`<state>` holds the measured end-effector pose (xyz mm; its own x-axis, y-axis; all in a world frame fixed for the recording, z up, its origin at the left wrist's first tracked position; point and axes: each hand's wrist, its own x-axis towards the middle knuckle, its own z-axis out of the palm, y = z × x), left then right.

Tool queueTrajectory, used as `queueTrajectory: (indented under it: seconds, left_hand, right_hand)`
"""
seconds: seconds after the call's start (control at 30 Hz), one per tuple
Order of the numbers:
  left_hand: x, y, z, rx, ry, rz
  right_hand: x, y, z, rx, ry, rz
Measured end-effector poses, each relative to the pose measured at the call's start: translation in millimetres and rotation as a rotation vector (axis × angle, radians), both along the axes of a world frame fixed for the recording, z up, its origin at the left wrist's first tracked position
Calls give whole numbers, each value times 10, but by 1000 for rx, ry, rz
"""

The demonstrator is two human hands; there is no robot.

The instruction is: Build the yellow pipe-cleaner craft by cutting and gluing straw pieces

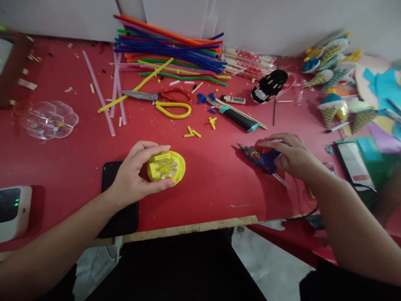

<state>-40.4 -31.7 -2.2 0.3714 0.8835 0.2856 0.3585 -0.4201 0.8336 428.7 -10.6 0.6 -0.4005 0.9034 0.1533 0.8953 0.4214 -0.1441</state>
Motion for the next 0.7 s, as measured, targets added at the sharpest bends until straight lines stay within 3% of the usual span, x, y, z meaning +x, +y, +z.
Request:
queueTrajectory:
  seconds: [0.1, 0.17, 0.23, 0.33, 0.43, 0.5, 0.7]
  left_hand:
    - [5, -1, -17, -43, -47, 15]
    - [10, -2, -39, -76, -77, 25]
    - [10, -3, -63, -98, -92, 27]
    - [-4, -4, -82, -113, -86, 25]
    - [-15, 2, -62, -121, -73, 18]
    - [-10, 7, -32, -116, -65, 13]
    - [10, 16, -28, -94, -74, -3]
  right_hand:
    - [29, 209, 131, 53, 31, -40]
    - [-131, 302, 249, 131, 55, -60]
    - [-468, 344, 358, 284, 116, -88]
    - [-1177, 376, 434, 238, 150, 11]
    - [-1827, 473, 370, 66, 73, 36]
    - [-2118, 574, 274, -5, 8, -23]
    - [-2416, 807, 24, -48, -85, -179]
